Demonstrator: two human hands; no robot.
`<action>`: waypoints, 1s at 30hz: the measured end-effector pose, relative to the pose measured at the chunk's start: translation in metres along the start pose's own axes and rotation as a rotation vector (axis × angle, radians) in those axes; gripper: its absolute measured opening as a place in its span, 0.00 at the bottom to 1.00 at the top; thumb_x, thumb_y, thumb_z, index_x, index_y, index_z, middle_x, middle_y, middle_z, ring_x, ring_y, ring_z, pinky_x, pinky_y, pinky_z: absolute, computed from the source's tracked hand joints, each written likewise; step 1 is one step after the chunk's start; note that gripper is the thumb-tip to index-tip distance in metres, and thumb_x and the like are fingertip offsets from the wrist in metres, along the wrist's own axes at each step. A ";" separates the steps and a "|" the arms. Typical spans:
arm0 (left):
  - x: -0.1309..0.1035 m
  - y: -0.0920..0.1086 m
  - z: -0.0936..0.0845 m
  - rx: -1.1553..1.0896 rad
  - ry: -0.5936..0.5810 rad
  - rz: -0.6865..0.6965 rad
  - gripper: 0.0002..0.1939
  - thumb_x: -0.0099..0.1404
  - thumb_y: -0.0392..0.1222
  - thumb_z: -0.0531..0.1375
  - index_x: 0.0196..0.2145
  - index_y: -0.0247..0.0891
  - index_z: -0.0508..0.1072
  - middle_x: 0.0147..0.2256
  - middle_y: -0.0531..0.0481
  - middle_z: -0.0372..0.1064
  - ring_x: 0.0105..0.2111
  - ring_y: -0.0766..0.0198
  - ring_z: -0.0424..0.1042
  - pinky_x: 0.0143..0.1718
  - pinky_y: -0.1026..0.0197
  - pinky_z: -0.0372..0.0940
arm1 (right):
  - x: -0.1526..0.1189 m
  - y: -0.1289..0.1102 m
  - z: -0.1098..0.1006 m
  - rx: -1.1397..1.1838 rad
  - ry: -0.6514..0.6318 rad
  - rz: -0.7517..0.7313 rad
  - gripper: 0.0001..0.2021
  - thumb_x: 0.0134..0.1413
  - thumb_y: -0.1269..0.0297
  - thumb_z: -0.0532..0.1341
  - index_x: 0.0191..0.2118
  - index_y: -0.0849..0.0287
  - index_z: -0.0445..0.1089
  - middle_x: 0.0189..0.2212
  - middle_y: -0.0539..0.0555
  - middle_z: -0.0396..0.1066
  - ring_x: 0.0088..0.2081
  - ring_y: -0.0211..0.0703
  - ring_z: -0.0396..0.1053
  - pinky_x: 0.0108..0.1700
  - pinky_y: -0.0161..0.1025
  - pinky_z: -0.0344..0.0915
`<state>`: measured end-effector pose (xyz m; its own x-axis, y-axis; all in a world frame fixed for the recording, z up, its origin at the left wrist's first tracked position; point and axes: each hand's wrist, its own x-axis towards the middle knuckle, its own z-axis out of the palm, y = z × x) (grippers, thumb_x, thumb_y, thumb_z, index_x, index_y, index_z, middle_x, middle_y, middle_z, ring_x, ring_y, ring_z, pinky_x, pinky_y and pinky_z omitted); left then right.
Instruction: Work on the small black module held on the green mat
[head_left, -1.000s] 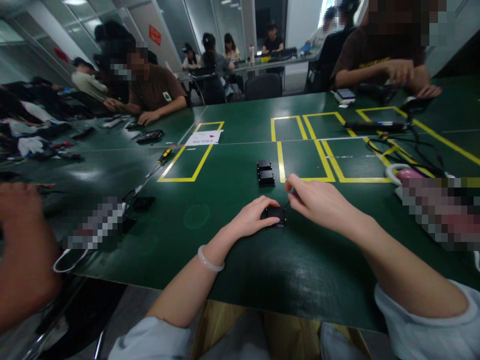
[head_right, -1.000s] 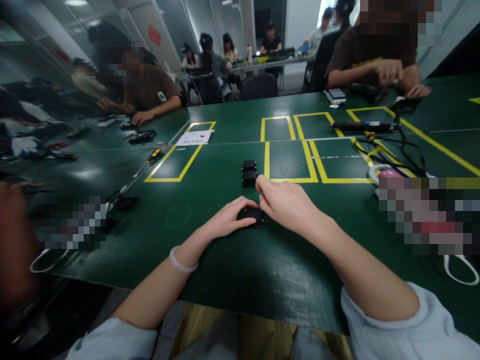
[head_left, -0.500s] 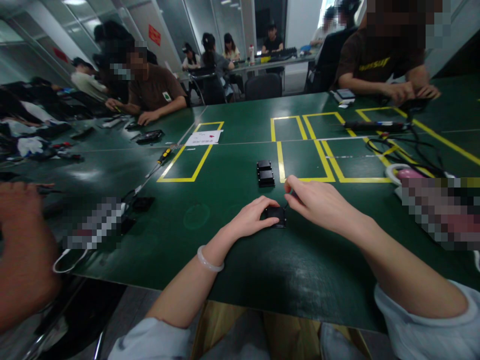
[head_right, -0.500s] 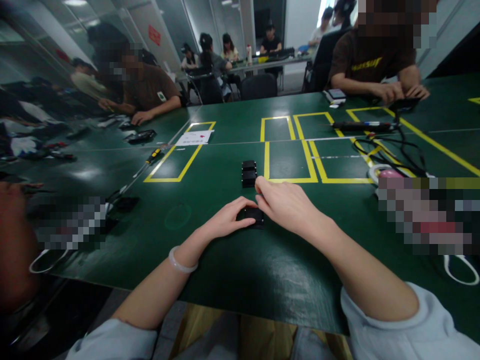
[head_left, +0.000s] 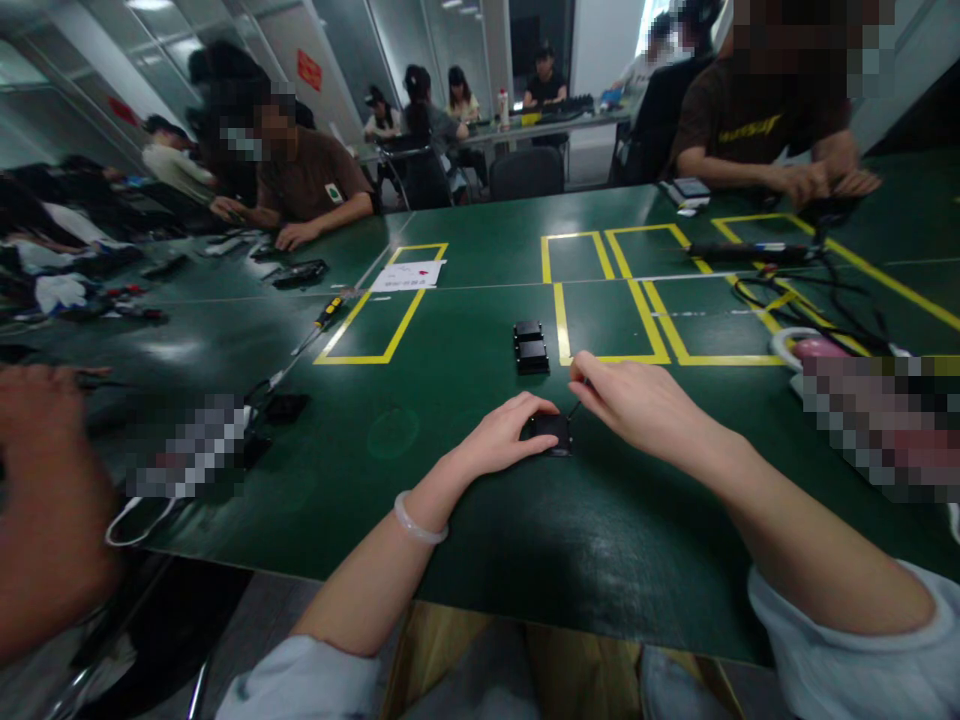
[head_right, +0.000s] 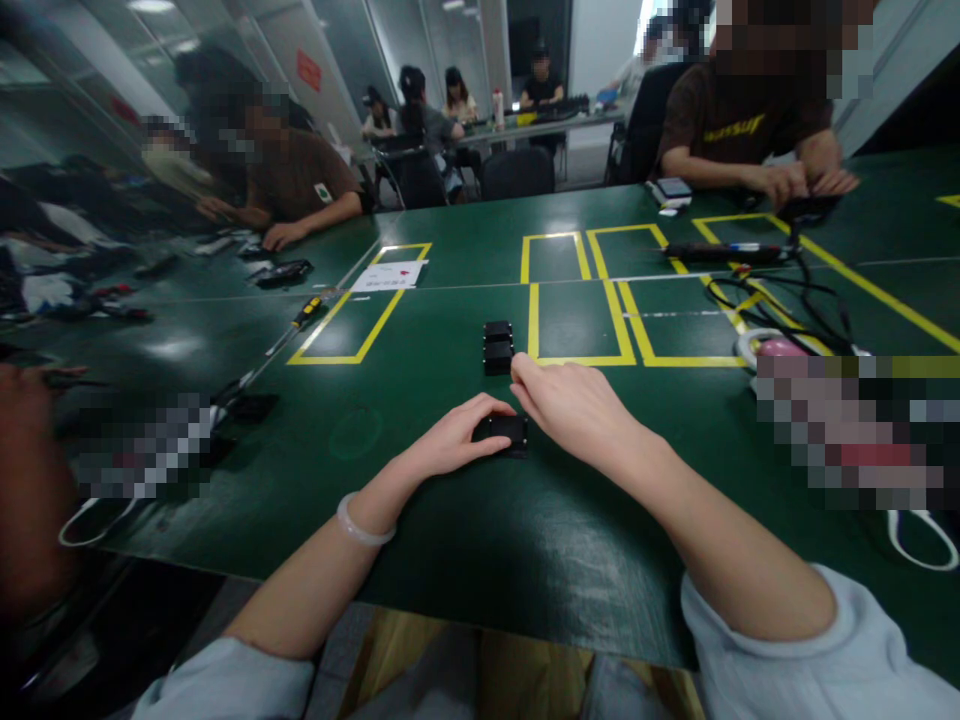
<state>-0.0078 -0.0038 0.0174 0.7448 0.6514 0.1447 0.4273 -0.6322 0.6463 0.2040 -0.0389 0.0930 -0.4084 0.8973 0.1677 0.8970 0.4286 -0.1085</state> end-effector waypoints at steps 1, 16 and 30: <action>0.000 0.000 0.000 -0.001 0.000 0.000 0.16 0.67 0.47 0.59 0.51 0.41 0.68 0.47 0.47 0.67 0.49 0.56 0.68 0.50 0.55 0.63 | 0.000 0.000 0.001 -0.005 0.004 0.000 0.10 0.66 0.60 0.46 0.43 0.57 0.61 0.30 0.53 0.72 0.28 0.44 0.69 0.26 0.37 0.47; 0.000 0.000 -0.001 -0.002 -0.001 -0.003 0.16 0.67 0.47 0.59 0.50 0.41 0.68 0.47 0.46 0.67 0.48 0.56 0.68 0.50 0.55 0.63 | 0.000 0.000 0.002 -0.020 0.033 -0.015 0.09 0.64 0.62 0.48 0.46 0.58 0.60 0.29 0.53 0.73 0.28 0.44 0.70 0.26 0.36 0.48; 0.000 -0.001 0.000 0.009 -0.001 0.006 0.16 0.68 0.48 0.59 0.51 0.41 0.67 0.46 0.47 0.67 0.48 0.56 0.68 0.50 0.55 0.63 | 0.000 -0.001 0.001 -0.011 0.027 -0.028 0.08 0.64 0.62 0.48 0.44 0.57 0.60 0.29 0.52 0.72 0.28 0.44 0.70 0.26 0.36 0.48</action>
<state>-0.0081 -0.0031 0.0165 0.7478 0.6471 0.1485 0.4273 -0.6403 0.6383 0.2028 -0.0394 0.0924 -0.4285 0.8819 0.1965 0.8873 0.4518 -0.0929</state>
